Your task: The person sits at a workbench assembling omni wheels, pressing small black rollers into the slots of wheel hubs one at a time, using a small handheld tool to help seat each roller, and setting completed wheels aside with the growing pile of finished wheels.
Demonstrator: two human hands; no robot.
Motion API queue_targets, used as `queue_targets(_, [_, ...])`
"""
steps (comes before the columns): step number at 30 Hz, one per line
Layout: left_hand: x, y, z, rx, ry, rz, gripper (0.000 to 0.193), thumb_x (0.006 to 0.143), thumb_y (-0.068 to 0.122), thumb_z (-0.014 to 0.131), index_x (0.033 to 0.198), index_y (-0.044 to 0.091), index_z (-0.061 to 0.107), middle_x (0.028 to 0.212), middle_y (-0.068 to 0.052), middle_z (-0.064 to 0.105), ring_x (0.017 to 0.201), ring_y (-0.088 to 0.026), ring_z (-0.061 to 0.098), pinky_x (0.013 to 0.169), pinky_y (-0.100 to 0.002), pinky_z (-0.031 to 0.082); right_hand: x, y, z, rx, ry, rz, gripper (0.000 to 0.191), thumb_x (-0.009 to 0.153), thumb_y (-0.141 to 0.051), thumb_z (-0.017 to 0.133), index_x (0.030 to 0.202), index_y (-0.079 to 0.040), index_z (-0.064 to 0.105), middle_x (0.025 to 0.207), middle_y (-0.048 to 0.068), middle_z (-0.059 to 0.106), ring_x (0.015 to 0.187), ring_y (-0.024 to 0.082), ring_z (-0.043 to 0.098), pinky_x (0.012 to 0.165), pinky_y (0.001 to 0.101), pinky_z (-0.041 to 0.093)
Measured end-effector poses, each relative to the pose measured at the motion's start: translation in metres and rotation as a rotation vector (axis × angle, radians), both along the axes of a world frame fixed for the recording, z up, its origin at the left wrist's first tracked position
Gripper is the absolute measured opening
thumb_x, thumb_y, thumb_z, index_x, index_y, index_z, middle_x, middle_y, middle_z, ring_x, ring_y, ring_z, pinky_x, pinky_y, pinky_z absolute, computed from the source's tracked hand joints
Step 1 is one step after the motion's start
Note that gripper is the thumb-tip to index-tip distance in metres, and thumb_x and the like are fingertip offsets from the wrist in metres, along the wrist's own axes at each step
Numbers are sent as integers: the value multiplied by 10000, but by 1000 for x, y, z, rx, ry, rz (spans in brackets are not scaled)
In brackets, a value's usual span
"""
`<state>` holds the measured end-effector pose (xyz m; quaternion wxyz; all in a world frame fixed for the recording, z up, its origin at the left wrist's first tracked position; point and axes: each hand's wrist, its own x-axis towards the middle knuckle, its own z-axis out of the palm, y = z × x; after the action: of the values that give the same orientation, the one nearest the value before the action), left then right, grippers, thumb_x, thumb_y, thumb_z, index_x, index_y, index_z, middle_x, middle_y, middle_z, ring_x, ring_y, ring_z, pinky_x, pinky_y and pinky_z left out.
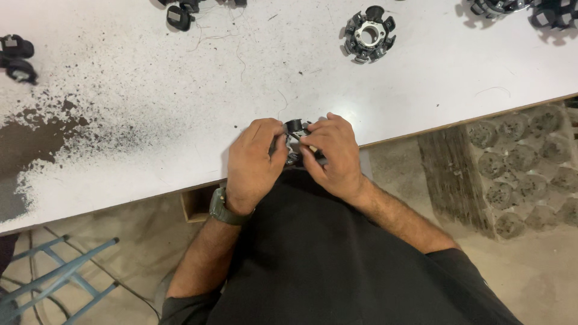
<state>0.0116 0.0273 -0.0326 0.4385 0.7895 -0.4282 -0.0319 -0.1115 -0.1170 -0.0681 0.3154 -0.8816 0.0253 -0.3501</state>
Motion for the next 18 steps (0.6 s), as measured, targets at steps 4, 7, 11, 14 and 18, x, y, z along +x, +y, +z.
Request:
queue_targets(4, [-1, 3, -5, -6, -27, -5, 137, 868, 6, 695, 994, 21, 643, 1133, -120, 707, 961, -318, 700, 815, -407, 576, 1, 1, 0, -21, 20, 1, 304, 836, 25, 802, 1084, -65, 652, 1040, 87, 661, 1118, 297, 648, 1100, 542, 473])
queue_targets(7, [-3, 5, -13, 14, -99, -11, 160, 840, -9, 681, 990, 9, 627, 1151, -124, 693, 972, -334, 682, 824, -426, 568, 0, 0, 0, -16, 28, 27, 308, 826, 32, 797, 1080, -63, 650, 1032, 90, 659, 1108, 306, 651, 1094, 542, 483])
queue_targets(11, [-7, 5, -27, 30, -208, 2, 227, 801, 3, 683, 1019, -3, 621, 1178, -148, 666, 987, -346, 671, 828, -441, 563, 1, 1, -1, 7, -21, 54, 321, 836, 38, 806, 1083, -64, 629, 1042, 94, 655, 1112, 315, 655, 1077, 524, 512])
queue_targets(14, [-10, 5, -36, 10, -226, 20, 225, 805, -2, 678, 1020, -3, 614, 1190, -148, 665, 995, -345, 671, 839, -443, 566, 3, 4, -1, -37, -32, 45, 338, 835, 37, 824, 1096, -62, 634, 1038, 92, 653, 1105, 315, 652, 1058, 521, 519])
queue_targets(18, [-12, 6, -37, 8, -212, 34, 203, 807, 2, 684, 997, -1, 612, 1184, -142, 673, 983, -345, 671, 843, -446, 565, 6, 6, 3, -102, -8, 29, 344, 834, 33, 834, 1100, -64, 639, 1036, 92, 649, 1093, 318, 645, 1040, 512, 517])
